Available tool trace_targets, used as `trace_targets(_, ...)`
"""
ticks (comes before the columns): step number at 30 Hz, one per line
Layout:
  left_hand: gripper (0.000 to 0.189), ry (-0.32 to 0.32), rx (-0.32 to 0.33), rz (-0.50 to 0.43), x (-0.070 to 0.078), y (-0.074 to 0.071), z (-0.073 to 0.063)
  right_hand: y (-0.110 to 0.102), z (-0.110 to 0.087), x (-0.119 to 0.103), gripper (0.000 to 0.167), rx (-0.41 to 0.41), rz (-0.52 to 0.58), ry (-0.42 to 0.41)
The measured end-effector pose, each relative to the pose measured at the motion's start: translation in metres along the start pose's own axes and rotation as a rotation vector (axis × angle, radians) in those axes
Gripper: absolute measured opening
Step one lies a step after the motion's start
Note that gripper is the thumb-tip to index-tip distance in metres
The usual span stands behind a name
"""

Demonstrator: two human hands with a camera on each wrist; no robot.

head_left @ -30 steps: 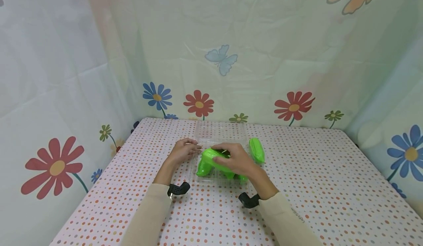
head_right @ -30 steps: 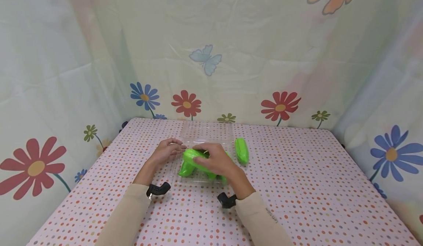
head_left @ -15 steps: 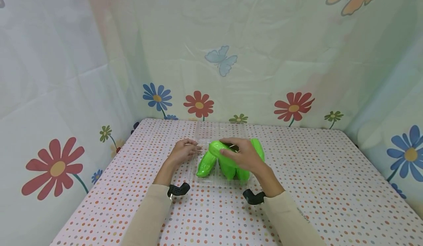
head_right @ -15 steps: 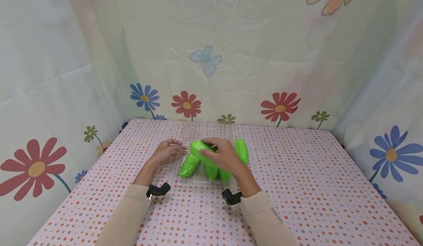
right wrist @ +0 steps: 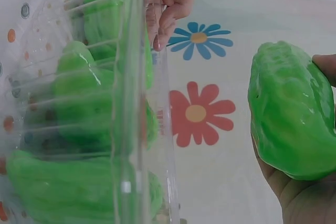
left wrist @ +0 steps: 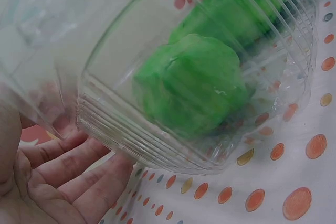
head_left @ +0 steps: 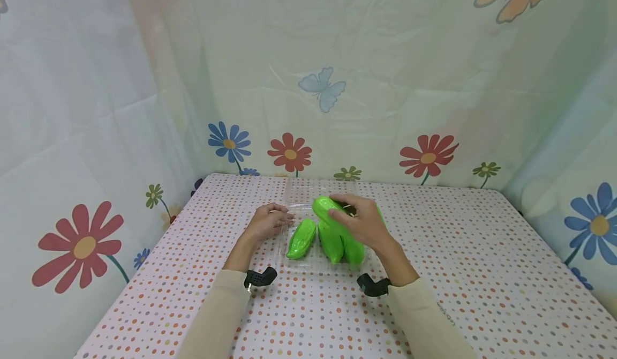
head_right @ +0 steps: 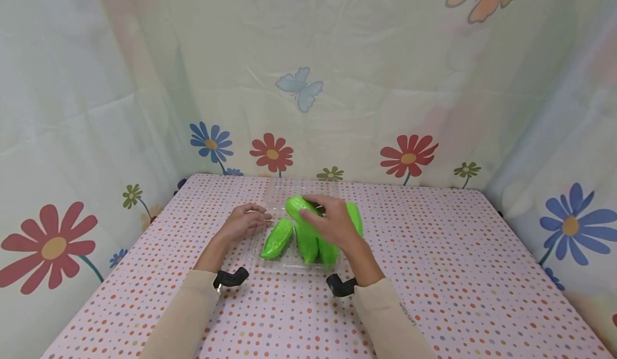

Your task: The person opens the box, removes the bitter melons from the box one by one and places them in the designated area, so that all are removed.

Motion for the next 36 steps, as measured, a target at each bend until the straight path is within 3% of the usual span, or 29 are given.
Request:
trace_targets(15,0.037,-0.009,-0.006,0.000,-0.001,-0.001,0.000,-0.013,0.000,0.003,0.034,0.062,-0.022,0.018)
trace_targets(36,0.037,-0.011,-0.004,0.010,-0.002,-0.002,0.003,-0.034,-0.004,0.024,0.038,0.206,-0.100,0.162)
Point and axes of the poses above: each hand's wrist, its own z-axis towards the middle knuckle, its own y-axis out of the palm, x = y × z, the point moved 1 cm from there along z, towards the middle knuckle, and after that the axes turned 12 degrees about -y, right-handed, at the moved point
